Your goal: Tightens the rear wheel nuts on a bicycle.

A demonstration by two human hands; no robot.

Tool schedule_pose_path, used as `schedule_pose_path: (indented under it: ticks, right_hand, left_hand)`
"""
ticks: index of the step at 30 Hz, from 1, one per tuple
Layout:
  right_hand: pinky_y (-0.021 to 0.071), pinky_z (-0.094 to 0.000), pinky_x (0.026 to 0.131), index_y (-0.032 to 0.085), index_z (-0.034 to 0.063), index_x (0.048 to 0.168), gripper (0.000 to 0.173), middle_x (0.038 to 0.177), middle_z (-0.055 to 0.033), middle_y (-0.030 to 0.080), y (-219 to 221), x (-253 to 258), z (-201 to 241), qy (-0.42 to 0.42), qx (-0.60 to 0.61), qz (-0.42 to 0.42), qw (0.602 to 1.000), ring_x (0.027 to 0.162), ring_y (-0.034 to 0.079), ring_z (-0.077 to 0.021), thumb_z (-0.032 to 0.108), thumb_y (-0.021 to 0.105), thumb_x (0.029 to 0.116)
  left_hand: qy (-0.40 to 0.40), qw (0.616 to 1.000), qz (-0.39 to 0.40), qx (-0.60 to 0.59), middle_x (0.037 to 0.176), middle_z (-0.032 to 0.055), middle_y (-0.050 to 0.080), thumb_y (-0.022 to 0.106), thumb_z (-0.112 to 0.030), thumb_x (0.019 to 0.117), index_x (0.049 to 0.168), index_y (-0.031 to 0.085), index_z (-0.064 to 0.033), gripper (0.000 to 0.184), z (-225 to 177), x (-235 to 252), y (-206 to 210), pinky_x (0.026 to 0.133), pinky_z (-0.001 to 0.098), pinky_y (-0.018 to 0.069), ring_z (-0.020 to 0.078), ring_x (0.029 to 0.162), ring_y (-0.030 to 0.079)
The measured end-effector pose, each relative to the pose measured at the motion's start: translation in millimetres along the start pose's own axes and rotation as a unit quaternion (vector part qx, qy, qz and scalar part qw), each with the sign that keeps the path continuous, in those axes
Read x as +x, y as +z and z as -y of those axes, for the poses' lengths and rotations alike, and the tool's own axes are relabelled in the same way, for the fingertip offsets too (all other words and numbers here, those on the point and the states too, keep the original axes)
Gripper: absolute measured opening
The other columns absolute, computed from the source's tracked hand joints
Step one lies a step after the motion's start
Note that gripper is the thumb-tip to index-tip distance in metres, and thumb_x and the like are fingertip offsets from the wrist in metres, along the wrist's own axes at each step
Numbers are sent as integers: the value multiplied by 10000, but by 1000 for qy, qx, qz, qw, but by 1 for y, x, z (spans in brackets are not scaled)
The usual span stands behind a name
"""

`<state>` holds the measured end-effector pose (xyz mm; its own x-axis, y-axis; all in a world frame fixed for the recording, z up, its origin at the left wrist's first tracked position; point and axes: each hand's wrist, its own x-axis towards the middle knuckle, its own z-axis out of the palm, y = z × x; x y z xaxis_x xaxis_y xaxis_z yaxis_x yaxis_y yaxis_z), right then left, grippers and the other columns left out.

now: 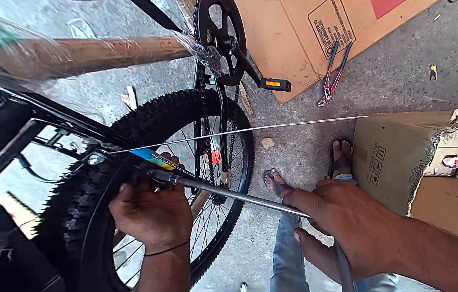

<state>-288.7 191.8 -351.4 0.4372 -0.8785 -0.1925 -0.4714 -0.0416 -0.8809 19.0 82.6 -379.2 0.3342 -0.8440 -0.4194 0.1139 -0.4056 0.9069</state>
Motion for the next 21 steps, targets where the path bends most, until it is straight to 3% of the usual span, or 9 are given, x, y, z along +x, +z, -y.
schedule_pose_path:
  ticks: [5,9,14,19,21]
  right_hand:
    - [303,-219,462,680,142,1103,327,555,148,345,5,-1,-7,-14,5,20,1000,477,329,-1,352,581,874]
    - [295,-210,443,661,147,1033,258,552,153,347,9,0,-11,-21,17,15,1000,470,333,14,312,572,856]
    - [315,-210,432,661,162,1001,248,552,149,392,13,-2,-12,-14,56,17,998,465,354,21,298,587,807]
    - [328,-151,391,679,169,1007,220,570,142,439,-2,3,-12,53,228,56,971,451,383,58,184,605,801]
    - [334,-145,400,682,150,1019,206,597,115,472,-8,5,-11,81,317,71,942,467,410,42,147,579,840]
  left_hand:
    - [20,997,-38,59,1179,93,698,134,-338,1082,1165,518,-140,440,2,0,9,932,467,566,269,1130,681]
    - [24,993,-62,98,1150,132,707,181,-285,1082,1184,512,-102,391,0,3,14,908,481,576,294,1095,697]
    - [63,990,-93,86,1060,142,727,179,-281,1084,1114,538,-85,409,8,5,19,845,488,598,305,1022,721]
    - [74,991,-94,59,1049,142,718,190,-265,1089,1143,539,-69,404,10,6,20,873,488,594,303,1015,716]
    - [78,992,-82,53,1056,150,717,193,-268,1087,1154,540,-61,410,11,7,18,892,493,589,309,1024,713]
